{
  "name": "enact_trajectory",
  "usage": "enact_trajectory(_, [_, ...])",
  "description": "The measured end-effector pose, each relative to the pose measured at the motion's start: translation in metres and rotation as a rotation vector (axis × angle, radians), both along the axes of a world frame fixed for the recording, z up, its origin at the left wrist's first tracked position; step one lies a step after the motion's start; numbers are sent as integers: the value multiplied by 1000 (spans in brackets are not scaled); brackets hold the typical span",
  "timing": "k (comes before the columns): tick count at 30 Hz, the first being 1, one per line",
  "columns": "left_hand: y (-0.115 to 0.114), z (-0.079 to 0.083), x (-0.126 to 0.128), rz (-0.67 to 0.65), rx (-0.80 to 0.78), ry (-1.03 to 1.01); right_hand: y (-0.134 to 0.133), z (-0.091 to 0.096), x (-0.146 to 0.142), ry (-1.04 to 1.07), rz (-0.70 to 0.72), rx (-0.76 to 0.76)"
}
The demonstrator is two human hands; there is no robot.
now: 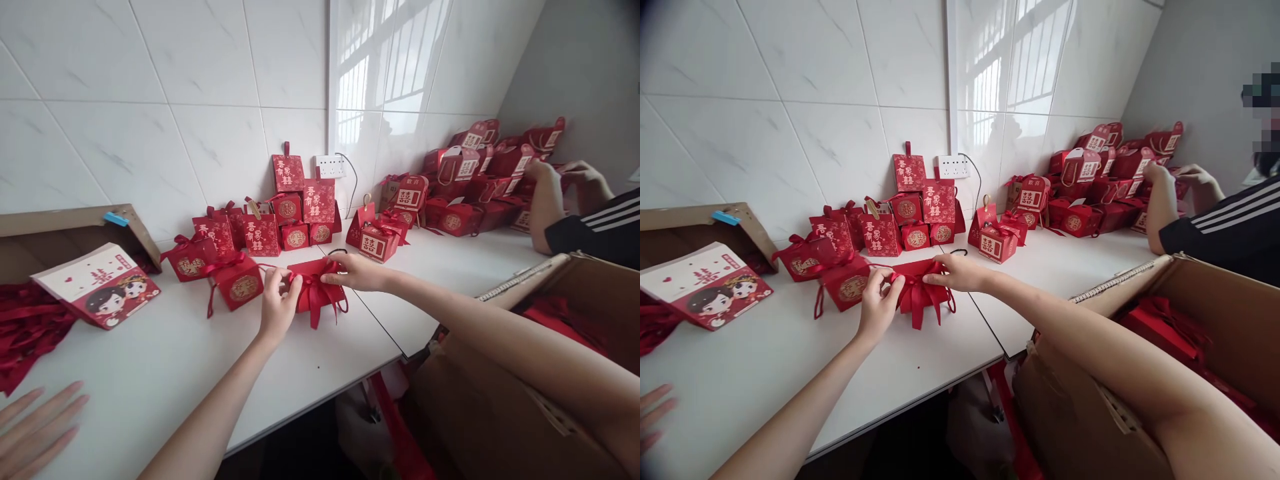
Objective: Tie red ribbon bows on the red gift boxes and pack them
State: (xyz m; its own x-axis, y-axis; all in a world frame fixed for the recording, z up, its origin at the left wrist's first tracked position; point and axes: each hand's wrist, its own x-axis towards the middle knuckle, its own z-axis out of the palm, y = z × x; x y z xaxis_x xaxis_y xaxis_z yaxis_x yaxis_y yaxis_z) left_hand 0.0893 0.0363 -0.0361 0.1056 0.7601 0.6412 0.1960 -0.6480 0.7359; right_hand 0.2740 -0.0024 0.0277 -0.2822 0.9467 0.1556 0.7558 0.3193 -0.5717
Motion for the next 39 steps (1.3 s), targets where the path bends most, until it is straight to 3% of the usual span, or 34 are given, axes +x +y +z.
enact_trajectory(9, [-3, -6, 0, -10, -11, 16, -1, 1, 3, 206, -24, -103])
enact_trajectory(16, [-8, -10, 2, 82, 127, 53, -8, 3, -6, 74, -27, 25])
enact_trajectory(21, [-2, -10, -2, 78, 230, 83, -9, 5, -6, 33, 18, -21])
enact_trajectory(25, [0, -9, -4, 34, 189, 92, -8, 5, -6, -84, 34, -3])
enact_trajectory(34, [-3, -8, -5, -26, 115, 86, -8, 6, -3, -38, 89, -9])
enact_trajectory(39, [-5, -10, -6, -28, 141, 111, -11, 8, -7, -31, -74, -9])
